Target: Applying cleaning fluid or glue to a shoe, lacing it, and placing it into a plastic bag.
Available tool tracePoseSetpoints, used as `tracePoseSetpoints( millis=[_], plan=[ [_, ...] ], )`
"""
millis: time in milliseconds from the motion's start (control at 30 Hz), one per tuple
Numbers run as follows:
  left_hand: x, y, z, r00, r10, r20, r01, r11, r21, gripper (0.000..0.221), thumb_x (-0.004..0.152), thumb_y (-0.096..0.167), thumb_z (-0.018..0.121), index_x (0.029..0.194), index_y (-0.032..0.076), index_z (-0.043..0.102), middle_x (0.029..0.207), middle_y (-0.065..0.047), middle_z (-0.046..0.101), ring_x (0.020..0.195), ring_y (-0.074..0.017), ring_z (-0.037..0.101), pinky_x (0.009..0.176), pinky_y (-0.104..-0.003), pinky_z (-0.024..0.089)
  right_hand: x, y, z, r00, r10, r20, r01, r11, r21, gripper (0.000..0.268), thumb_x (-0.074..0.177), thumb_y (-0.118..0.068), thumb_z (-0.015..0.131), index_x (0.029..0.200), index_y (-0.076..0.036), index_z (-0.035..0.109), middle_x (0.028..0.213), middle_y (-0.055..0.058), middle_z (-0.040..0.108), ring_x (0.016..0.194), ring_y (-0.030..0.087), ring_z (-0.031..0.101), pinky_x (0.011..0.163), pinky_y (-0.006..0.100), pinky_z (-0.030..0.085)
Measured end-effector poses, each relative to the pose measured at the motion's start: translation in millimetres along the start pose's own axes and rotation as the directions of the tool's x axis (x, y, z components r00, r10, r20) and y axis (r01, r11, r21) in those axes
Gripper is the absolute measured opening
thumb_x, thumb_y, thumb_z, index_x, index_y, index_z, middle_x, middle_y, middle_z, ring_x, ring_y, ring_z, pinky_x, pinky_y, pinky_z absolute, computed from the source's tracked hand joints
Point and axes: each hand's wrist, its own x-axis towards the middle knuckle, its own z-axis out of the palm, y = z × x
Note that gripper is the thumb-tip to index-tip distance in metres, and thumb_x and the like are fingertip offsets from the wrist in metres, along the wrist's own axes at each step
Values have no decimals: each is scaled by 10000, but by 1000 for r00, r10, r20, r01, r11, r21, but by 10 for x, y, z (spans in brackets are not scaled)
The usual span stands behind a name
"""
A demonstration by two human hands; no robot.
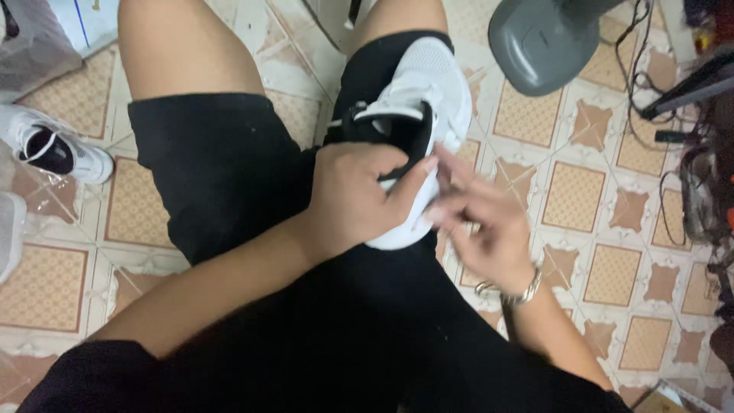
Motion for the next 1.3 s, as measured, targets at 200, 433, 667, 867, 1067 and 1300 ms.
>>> tracePoseSetpoints(
  millis=[200, 433, 667, 867, 1067, 1300],
  plan=[
    [105, 44, 96, 997, -50, -65, 50, 999, -3, 486, 920, 174, 806, 562, 28, 512, 524, -157, 490, 417, -270, 502, 439, -383, 362, -46, -179, 60, 995, 21, -101, -19, 1000, 17, 132, 885, -74, 780, 896, 40, 713, 1485, 265, 565, 1159, 237, 727, 1061, 363, 542],
    [208, 87, 216, 995, -66, -74, 67, 998, 13, 489, 933, 230, 793, 571, 49, 519, 540, -146, 510, 438, -267, 528, 445, -377, 378, -140, -180, 104, 954, 111, -279, -50, 975, 215, 95, 979, -38, 685, 949, 52, 677, 1495, 289, 567, 1288, 281, 685, 1157, 417, 557],
    [405, 134, 310, 994, -79, -73, 76, 996, -44, 505, 937, 227, 774, 545, 57, 504, 495, -126, 501, 382, -241, 504, 414, -376, 347, -67, -200, 21, 922, 6, -388, 24, 997, 71, 111, 1012, -32, 671, 962, 64, 647, 1500, 296, 541, 1347, 340, 634, 1130, 448, 589],
    [482, 207, 349, 989, -113, -97, 107, 992, -65, 483, 931, 242, 765, 562, 55, 516, 519, -145, 500, 416, -282, 515, 433, -387, 353, -5, -254, -5, 905, 4, -424, -2, 1000, 4, 112, 956, -67, 705, 935, 38, 672, 1407, 298, 596, 1173, 268, 696, 998, 378, 589],
    [501, 216, 363, 981, -164, -104, 155, 984, -91, 486, 918, 249, 762, 561, 34, 513, 523, -158, 501, 404, -293, 490, 433, -394, 350, -22, -285, -18, 913, -155, -377, 82, 976, -202, 84, 963, -52, 669, 893, -6, 669, 1352, 293, 651, 1164, 283, 727, 982, 334, 584],
    [508, 229, 445, 970, -233, -61, 229, 971, -71, 453, 892, 265, 756, 541, 63, 552, 479, -134, 512, 376, -291, 508, 412, -398, 366, -41, -403, -117, 966, 58, -253, -94, 987, -130, 123, 855, -86, 812, 855, 17, 745, 1383, 290, 661, 741, 128, 720, 645, 214, 546]
  ],
)
